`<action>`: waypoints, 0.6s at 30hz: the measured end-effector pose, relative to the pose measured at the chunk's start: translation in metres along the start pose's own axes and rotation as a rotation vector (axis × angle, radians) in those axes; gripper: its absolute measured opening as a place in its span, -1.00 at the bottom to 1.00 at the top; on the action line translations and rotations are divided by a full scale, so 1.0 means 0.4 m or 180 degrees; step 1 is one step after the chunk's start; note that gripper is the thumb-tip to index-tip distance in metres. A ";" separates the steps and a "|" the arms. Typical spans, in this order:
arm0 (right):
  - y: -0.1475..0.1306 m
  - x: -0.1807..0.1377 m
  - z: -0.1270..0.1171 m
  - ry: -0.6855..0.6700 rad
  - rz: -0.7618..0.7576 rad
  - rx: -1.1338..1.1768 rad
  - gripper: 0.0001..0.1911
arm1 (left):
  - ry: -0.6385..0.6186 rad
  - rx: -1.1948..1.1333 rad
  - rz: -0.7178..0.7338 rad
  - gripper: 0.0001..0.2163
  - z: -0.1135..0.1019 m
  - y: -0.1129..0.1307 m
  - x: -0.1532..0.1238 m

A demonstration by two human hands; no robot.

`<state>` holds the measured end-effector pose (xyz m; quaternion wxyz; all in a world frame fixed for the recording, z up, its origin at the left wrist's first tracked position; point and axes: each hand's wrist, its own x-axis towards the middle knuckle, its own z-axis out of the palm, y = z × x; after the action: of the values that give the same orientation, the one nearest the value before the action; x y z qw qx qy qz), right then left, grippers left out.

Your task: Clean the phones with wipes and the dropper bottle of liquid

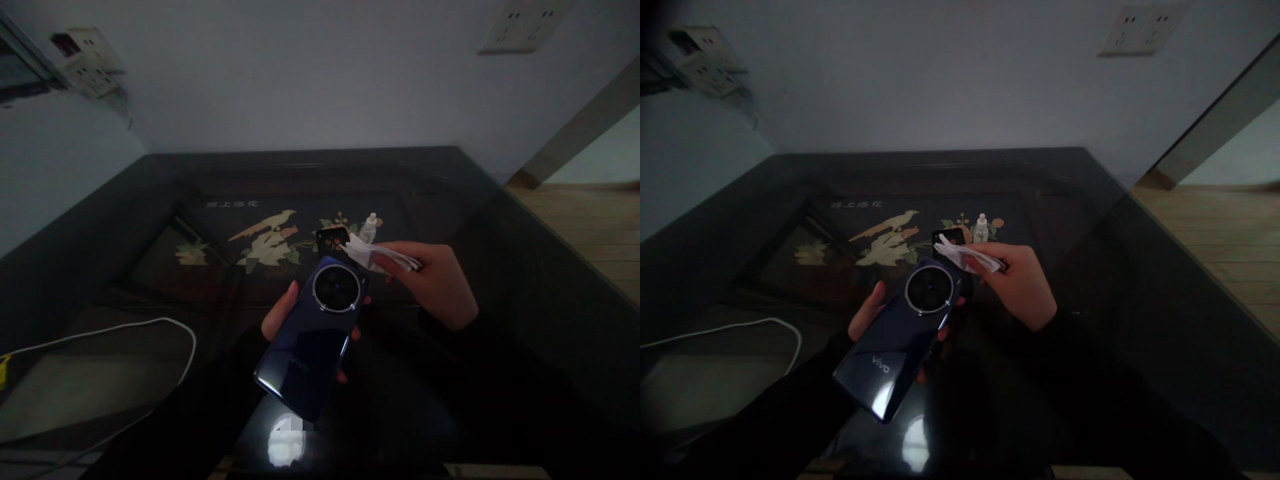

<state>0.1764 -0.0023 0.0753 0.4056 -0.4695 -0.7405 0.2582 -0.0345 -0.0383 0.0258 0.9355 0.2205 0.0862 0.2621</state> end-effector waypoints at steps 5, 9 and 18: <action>0.019 0.008 -0.004 0.0287 -0.0092 -0.0239 -0.84 | 0.0273 0.0820 0.0517 -0.46 0.017 -0.015 -0.006; 0.024 0.009 -0.004 0.0368 -0.0158 -0.0252 -0.80 | 0.0373 0.1124 0.0518 -0.49 0.036 -0.020 -0.007; -0.030 -0.042 0.054 -0.0398 -0.1696 -0.0587 -0.60 | 0.0676 0.1088 0.0362 -0.47 0.033 -0.026 -0.019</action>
<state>0.1564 -0.0227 0.0668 0.3684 -0.2764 -0.8817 0.1025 -0.0324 -0.0552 0.0330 0.8538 0.3517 0.2151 0.3179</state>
